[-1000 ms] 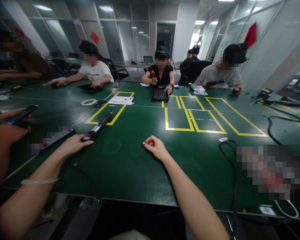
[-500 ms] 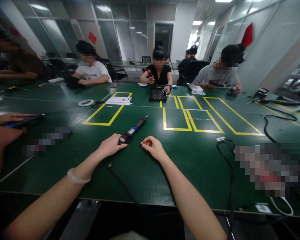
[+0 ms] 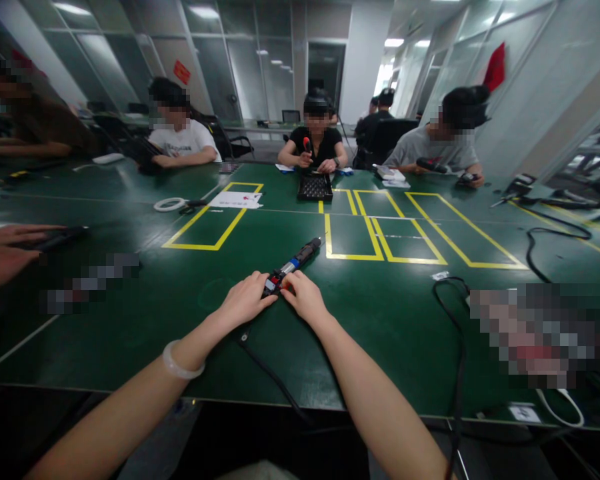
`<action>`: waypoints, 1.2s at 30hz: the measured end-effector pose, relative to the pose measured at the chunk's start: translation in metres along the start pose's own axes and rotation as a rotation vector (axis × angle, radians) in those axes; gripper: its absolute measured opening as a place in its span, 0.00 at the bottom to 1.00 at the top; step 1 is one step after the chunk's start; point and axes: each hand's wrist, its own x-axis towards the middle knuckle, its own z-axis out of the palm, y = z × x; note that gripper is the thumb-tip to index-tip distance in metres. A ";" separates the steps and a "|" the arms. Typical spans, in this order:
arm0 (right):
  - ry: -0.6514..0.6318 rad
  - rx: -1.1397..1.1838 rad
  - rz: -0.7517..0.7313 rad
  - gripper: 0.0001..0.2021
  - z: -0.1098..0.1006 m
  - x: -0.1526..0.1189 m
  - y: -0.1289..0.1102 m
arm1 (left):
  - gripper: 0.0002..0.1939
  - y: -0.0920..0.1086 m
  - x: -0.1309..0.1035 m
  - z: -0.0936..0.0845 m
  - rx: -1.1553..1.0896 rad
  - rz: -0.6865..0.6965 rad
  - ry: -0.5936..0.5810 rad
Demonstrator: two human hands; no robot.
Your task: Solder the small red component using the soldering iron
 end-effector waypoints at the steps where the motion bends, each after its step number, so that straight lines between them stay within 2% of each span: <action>1: 0.002 -0.017 -0.006 0.02 0.001 0.000 0.000 | 0.20 0.000 0.000 0.000 -0.001 0.000 0.001; 7: 0.019 -0.050 -0.005 0.02 0.004 -0.001 0.000 | 0.22 0.007 -0.005 0.000 0.049 0.007 0.040; 15: 0.059 -0.039 -0.002 0.06 0.001 -0.002 -0.003 | 0.38 0.019 -0.002 0.012 0.063 -0.018 0.122; 19: 0.079 -0.002 0.016 0.06 0.000 -0.002 -0.003 | 0.36 0.021 0.004 0.018 0.071 -0.047 0.146; 24: 0.091 0.091 0.032 0.06 -0.001 -0.002 -0.003 | 0.34 0.018 0.007 0.014 0.062 -0.062 0.124; 30: 0.108 0.071 0.045 0.06 -0.008 -0.003 0.002 | 0.32 -0.005 0.009 0.009 0.113 -0.065 0.109; 36: 0.097 0.087 0.053 0.07 -0.009 -0.004 0.004 | 0.31 -0.058 -0.004 0.004 0.191 -0.118 0.100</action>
